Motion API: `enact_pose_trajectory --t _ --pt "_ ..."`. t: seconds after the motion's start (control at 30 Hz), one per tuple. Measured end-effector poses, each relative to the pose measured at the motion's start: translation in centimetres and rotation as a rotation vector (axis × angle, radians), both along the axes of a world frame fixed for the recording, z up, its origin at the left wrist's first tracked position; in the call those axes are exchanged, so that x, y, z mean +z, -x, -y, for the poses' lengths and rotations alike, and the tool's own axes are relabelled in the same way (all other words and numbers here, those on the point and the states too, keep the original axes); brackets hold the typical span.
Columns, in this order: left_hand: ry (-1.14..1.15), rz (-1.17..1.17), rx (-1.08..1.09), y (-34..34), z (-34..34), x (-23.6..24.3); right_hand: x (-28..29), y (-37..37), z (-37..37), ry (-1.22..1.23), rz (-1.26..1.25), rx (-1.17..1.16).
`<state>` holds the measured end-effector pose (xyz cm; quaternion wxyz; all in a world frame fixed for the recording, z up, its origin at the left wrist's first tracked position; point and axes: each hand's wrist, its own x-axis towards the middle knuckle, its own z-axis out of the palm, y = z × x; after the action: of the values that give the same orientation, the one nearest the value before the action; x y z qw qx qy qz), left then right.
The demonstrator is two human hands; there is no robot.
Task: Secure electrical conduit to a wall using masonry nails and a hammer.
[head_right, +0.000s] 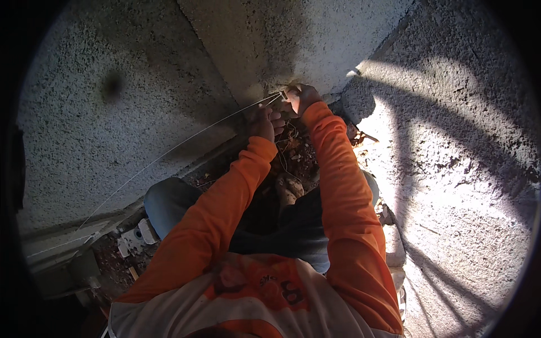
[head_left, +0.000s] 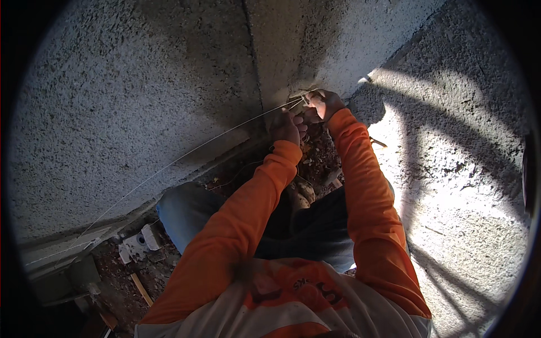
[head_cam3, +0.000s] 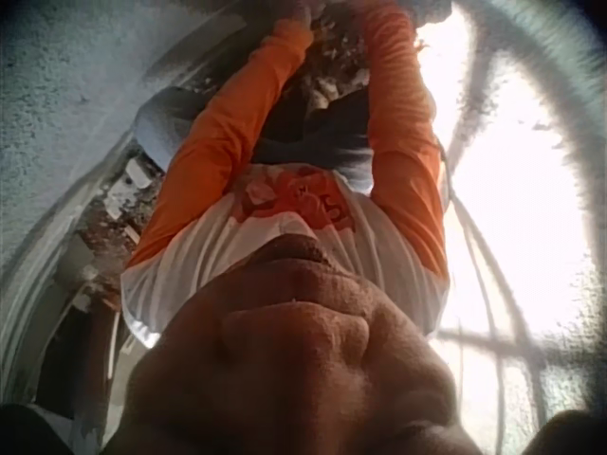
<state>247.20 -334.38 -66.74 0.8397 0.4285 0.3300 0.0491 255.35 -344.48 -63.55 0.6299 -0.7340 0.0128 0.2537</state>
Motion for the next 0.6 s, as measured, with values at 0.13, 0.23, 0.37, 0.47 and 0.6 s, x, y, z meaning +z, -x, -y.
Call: enact_pose_trajectory --t 0.13,0.23,0.37,0.47,0.6 --pt "-0.115 0.079 -0.138 0.6 -1.0 0.3 -2.0 -0.5 -1.3 -0.174 -0.068 0.001" --pt "-0.129 0.073 -0.180 0.7 -1.4 0.6 -4.8 -1.3 -1.6 -0.354 0.121 0.007" --pt "-0.132 -0.020 -0.149 0.9 -1.1 1.0 -6.9 -2.4 -1.1 -0.510 0.128 0.101" --pt "-0.136 -0.037 -0.166 1.0 -1.1 1.1 -6.0 -2.2 -0.8 -0.881 0.133 0.271" --pt "-0.125 -0.051 -0.224 1.2 -1.2 0.6 -3.2 0.1 -0.3 0.367 0.399 0.236"
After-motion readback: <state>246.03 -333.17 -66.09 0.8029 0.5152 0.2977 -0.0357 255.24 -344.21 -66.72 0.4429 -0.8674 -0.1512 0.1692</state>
